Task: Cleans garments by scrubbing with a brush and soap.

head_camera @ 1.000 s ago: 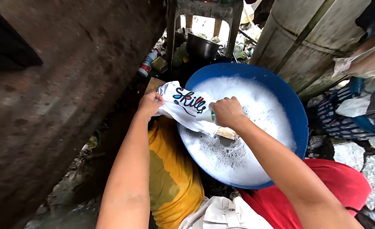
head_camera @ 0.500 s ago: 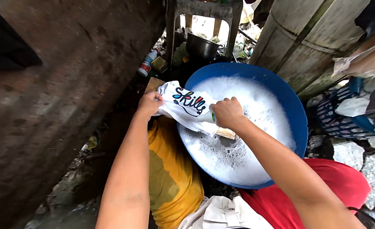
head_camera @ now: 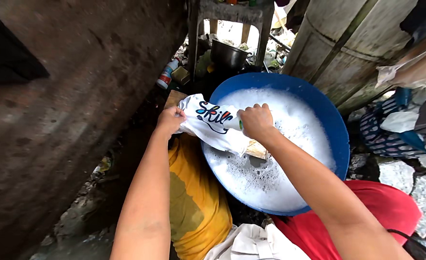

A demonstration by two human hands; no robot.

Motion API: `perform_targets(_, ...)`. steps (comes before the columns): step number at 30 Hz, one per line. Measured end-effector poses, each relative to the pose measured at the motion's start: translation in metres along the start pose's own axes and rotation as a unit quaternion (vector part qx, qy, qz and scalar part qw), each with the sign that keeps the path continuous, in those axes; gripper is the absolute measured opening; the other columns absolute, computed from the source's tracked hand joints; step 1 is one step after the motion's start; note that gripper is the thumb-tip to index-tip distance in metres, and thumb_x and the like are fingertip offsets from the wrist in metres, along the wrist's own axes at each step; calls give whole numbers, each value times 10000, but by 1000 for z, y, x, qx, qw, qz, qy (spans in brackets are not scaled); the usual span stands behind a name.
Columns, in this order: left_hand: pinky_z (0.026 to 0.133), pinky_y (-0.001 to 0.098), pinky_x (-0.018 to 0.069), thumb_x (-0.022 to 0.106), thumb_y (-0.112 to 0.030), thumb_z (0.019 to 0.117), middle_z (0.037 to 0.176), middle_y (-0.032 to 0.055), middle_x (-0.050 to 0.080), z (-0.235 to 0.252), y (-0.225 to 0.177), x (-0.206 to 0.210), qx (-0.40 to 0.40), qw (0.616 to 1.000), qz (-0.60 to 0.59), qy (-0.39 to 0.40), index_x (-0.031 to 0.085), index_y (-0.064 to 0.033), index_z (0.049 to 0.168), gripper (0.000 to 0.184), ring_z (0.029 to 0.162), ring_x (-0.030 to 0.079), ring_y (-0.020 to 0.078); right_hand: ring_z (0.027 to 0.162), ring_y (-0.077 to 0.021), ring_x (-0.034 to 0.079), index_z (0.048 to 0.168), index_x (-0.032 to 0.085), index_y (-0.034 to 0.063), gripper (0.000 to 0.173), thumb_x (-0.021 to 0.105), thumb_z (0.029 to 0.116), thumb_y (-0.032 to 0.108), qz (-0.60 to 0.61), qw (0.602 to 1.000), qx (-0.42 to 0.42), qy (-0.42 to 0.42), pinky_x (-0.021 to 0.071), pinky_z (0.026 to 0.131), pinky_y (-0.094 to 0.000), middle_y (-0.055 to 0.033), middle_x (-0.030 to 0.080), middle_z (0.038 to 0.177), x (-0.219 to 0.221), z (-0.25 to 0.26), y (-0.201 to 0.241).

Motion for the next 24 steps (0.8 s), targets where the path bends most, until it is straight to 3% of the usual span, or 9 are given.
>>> perform_targets(11, 986, 617, 444, 624, -49, 984, 1208, 276, 627, -3, -3, 0, 15, 1000, 9, 3, 632, 42, 1167, 204, 1153, 592, 403, 1175, -457, 610, 1230, 687, 22, 376, 734, 857, 42, -1, 999, 45, -6, 431, 942, -636, -251, 691, 1166, -6, 4, -25)
perform_targets(24, 966, 583, 459, 627, -43, 982, 1187, 253, 630, -1, -1, 1, 13, 1000, -5, 1, 623, 41, 1158, 195, 1119, 600, 364, 1183, -437, 610, 1224, 685, 28, 351, 724, 877, 64, -23, 998, 64, 9, 432, 945, -614, -233, 693, 1172, -6, 5, -34)
Point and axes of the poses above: each hand's wrist, its own z-axis towards the middle knuckle, its own x-axis out of the palm, y = z × x, the point moved 7 cm from there along z, towards the middle knuckle
